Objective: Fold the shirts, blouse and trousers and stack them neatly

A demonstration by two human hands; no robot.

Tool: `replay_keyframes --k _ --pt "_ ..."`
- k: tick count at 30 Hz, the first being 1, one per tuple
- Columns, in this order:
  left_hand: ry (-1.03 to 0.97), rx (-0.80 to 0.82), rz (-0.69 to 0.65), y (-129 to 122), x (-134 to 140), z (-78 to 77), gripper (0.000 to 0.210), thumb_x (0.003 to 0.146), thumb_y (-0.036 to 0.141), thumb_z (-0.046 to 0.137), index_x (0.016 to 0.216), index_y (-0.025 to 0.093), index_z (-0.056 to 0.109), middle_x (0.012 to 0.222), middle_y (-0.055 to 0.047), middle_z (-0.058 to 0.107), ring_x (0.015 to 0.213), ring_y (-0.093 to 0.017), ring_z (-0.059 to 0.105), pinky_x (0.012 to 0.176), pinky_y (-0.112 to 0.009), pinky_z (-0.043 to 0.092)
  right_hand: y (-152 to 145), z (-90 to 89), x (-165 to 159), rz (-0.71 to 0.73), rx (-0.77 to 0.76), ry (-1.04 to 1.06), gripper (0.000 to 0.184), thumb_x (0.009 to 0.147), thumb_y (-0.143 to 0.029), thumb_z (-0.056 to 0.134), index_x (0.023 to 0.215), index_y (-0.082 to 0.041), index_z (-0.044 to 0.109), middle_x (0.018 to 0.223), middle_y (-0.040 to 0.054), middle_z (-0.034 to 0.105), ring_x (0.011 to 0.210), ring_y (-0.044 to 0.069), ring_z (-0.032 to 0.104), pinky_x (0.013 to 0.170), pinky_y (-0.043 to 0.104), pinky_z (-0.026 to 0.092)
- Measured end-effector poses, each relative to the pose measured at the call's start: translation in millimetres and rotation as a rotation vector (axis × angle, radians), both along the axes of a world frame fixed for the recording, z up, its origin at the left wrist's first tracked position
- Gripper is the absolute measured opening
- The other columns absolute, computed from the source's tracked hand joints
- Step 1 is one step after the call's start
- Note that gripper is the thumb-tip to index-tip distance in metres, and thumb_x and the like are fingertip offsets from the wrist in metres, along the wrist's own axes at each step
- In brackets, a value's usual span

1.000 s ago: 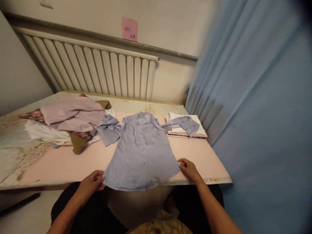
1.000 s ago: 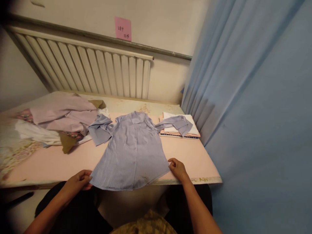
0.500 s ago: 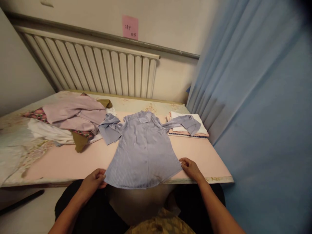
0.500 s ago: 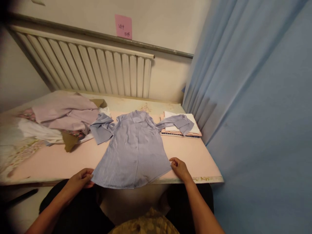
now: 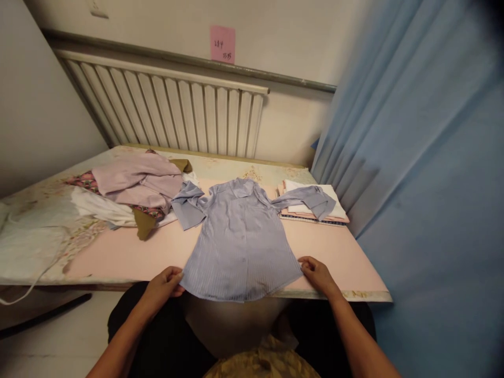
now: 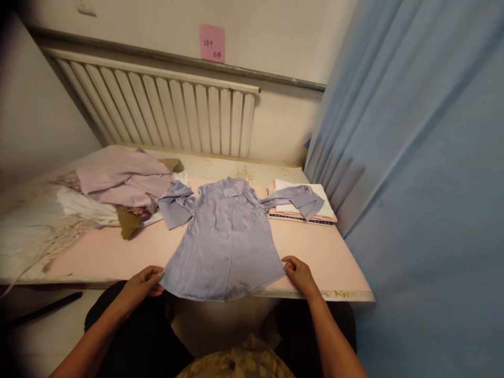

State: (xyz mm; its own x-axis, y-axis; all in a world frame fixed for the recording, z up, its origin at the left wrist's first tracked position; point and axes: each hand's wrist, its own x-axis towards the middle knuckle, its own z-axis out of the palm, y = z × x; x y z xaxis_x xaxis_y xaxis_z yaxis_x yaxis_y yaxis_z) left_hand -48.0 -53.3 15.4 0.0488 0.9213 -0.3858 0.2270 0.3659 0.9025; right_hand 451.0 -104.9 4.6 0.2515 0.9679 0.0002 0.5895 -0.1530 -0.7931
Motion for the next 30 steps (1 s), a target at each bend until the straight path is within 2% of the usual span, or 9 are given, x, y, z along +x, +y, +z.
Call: replay_keyframes --k 7,12,16,24,30 --pt "0.012 0.032 0.028 -3.6 1.1 6.2 0.048 0.070 0.062 0.062 0.089 0.018 0.060 0.070 0.000 0.065 0.067 -0.018 0.065 0.067 -0.033 0.056 -1.5 -0.2 1.0 0.011 -0.002 0.006 0.035 0.070 -0.041 0.053 0.092 -0.019 0.068 0.061 -0.0041 0.052 0.061 0.016 0.050 0.063 0.028 0.041" --pt "-0.006 -0.003 -0.001 -4.4 2.3 8.5 0.045 0.062 0.051 0.073 0.088 0.017 0.059 0.067 0.002 0.062 0.065 -0.017 0.065 0.066 -0.031 0.055 -1.7 -1.1 1.3 0.002 0.002 -0.003 0.035 0.070 -0.041 0.054 0.092 -0.019 0.069 0.062 -0.0032 0.055 0.062 0.017 0.051 0.063 0.028 0.041" --pt "-0.026 -0.011 -0.001 -4.5 2.6 8.3 0.038 0.062 0.042 0.072 0.087 0.018 0.059 0.065 0.004 0.060 0.063 -0.015 0.064 0.066 -0.029 0.054 -1.6 -1.2 1.5 -0.006 0.004 0.000 0.035 0.070 -0.041 0.054 0.091 -0.019 0.070 0.062 -0.0030 0.055 0.062 0.016 0.052 0.062 0.028 0.041" --pt "-0.044 -0.014 -0.011 -4.5 1.2 8.9 0.038 0.060 0.044 0.070 0.086 0.019 0.059 0.063 0.004 0.058 0.063 -0.015 0.062 0.067 -0.030 0.054 -1.0 1.9 1.0 0.000 0.016 0.008 0.034 0.069 -0.040 0.053 0.091 -0.019 0.070 0.064 -0.0019 0.060 0.062 0.017 0.054 0.062 0.029 0.043" --pt "-0.045 -0.022 -0.030 -0.6 -2.5 4.7 0.042 0.060 0.047 0.072 0.089 0.019 0.060 0.067 0.004 0.060 0.066 -0.015 0.063 0.069 -0.030 0.054 0.2 4.1 2.8 0.029 0.011 0.037 0.036 0.076 -0.042 0.049 0.094 -0.018 0.070 0.080 0.0029 0.069 0.077 0.021 0.061 0.073 0.032 0.046"
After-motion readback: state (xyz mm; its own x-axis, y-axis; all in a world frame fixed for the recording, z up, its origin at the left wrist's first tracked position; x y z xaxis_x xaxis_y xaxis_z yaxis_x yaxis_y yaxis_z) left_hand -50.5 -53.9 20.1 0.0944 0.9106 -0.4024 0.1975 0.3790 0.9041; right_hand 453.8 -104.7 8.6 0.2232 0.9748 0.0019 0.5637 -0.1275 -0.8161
